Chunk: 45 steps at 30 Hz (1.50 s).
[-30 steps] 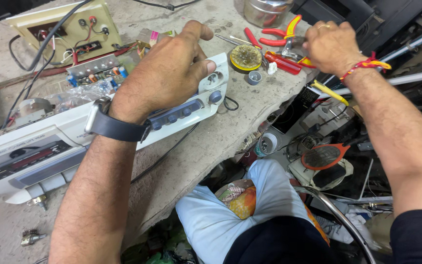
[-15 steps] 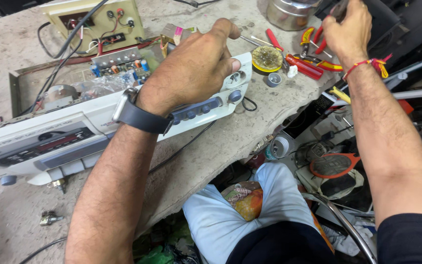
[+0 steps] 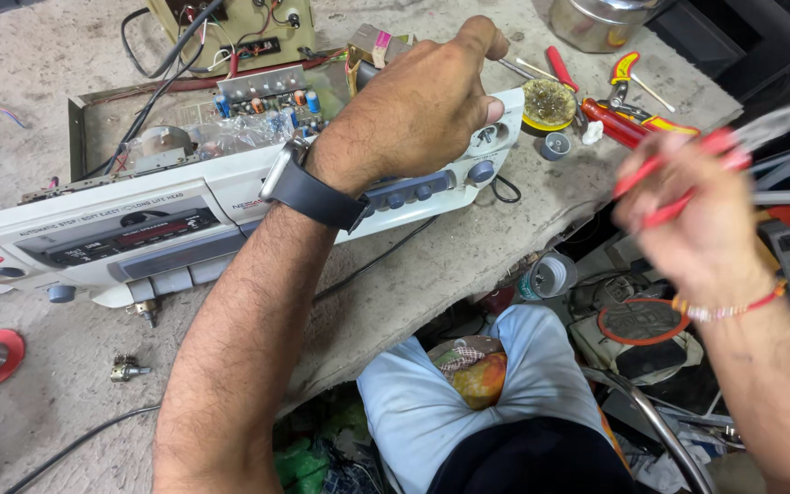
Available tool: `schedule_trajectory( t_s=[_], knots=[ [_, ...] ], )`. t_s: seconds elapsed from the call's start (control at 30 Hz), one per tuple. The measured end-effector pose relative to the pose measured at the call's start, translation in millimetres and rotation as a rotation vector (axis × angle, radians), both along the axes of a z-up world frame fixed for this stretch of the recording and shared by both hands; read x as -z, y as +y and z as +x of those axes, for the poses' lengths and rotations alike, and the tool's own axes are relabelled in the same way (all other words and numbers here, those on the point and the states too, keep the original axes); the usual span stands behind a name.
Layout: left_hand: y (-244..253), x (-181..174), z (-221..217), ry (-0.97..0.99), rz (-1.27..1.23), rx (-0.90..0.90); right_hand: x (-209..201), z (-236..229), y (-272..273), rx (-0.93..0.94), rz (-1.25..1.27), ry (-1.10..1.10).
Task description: The person is repairing an electronic device, likely a sewing machine, by soldering wires and manipulating internal components. They use a soldering iron and pliers to adjust and secure parts within the device's casing.
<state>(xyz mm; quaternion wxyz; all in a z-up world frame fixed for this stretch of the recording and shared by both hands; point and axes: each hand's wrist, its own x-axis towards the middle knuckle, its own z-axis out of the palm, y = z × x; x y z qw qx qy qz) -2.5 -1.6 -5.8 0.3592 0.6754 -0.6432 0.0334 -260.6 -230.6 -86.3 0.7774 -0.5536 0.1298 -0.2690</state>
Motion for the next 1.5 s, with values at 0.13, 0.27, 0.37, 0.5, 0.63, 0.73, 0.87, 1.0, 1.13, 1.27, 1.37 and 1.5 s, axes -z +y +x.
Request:
schedule_trajectory(
  t_s=[0.13,0.27,0.37,0.5,0.63,0.73,0.87,1.0,1.13,1.27,1.37,1.5],
  knots=[
    [2.9,-2.7,-2.2,0.038,0.024,0.000,-16.5,-15.4,61.3,-0.234,0.305,0.344],
    [5.9,-4.3,-2.7,0.010,-0.016,0.028,-30.4,-28.1,69.7,-0.212,0.070,0.011],
    [4.4,-5.5,-2.3,0.027,0.025,0.025,-15.0,-3.4,72.4,-0.162,-0.014,0.072],
    [4.1,1.6,1.0,-0.047,-0.087,0.032,26.4,35.4,90.3,-0.109,-0.193,0.106],
    [3.8,3.2,3.4,-0.067,-0.100,0.060,29.7,32.9,82.0,0.120,-0.547,0.295],
    [3.1,2.4,4.5,-0.013,-0.043,0.062,2.8,34.4,64.3,0.328,-1.463,0.214],
    [4.7,-0.2,3.8,-0.019,-0.035,0.054,-41.3,74.1,35.0,0.199,-2.222,-0.013],
    [5.1,-5.8,0.7,0.010,0.027,0.017,-48.8,112.7,33.2,0.081,-2.642,0.100],
    [4.0,-6.9,-0.4,0.029,0.056,0.005,-77.4,109.4,34.1,0.169,-2.861,-0.003],
    [1.8,-6.0,-0.4,0.038,0.058,-0.004,-107.8,54.5,21.0,0.487,-2.804,0.171],
    [1.4,-4.5,-1.3,0.049,0.063,-0.020,-77.0,12.9,19.3,0.376,-1.869,0.025],
    [1.8,-2.9,-1.1,0.021,0.043,-0.009,-15.9,-0.3,12.0,0.110,-0.624,0.275]
  ],
)
